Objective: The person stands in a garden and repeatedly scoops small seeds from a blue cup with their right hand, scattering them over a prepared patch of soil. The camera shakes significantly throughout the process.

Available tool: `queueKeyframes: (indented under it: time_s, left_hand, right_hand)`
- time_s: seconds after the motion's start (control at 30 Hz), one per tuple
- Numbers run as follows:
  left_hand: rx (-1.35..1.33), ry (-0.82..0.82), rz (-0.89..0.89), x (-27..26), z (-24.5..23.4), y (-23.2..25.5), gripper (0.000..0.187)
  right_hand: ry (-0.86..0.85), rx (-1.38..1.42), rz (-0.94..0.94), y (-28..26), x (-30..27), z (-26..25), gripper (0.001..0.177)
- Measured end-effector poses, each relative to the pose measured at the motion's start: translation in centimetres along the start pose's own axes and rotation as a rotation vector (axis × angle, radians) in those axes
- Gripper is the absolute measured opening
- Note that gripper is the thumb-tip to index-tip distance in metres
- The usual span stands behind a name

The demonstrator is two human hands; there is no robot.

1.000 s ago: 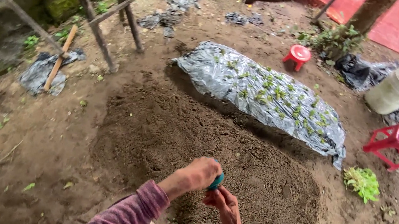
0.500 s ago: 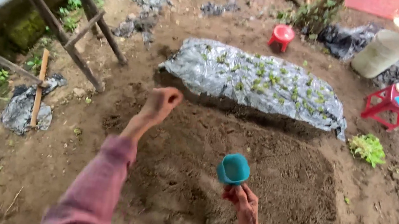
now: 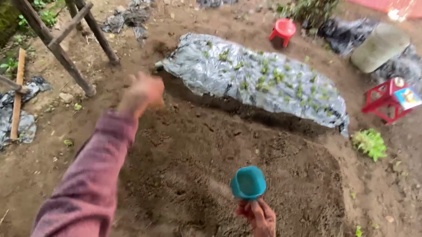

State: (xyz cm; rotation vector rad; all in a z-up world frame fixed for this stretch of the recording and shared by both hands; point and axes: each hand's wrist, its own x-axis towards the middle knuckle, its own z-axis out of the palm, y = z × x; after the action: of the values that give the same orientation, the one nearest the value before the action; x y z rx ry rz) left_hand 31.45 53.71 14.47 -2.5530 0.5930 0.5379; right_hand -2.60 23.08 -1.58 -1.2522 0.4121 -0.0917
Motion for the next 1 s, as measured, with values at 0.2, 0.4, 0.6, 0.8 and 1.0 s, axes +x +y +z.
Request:
queueKeyframes:
  time_s: [0.2,0.4,0.6,0.8,1.0]
  left_hand:
    - [-1.482,0.084,0.023,-5.9,-0.9,7.3,0.016]
    - [-1.414,-0.357,0.300,-13.3,-1.7,15.5,0.006]
    - [-0.457,-0.027,0.738,-8.6,5.8,21.8,0.019]
    - [-0.392,-0.049,0.726,-5.9,7.9,23.3,0.024]
    - [-0.719,-0.332,0.682,-7.8,2.8,19.1,0.027]
  right_hand:
    - [-0.061,-0.059,0.009,0.3,-0.2,2.0,0.030]
    - [-0.156,-0.171,0.034,0.3,-0.6,4.8,0.032]
    - [-0.254,-0.127,0.023,2.9,-0.2,5.5,0.030]
    - [-0.269,-0.257,0.019,2.7,-0.8,6.2,0.035]
    - [-0.249,-0.180,-0.043,2.8,-0.2,5.4,0.032]
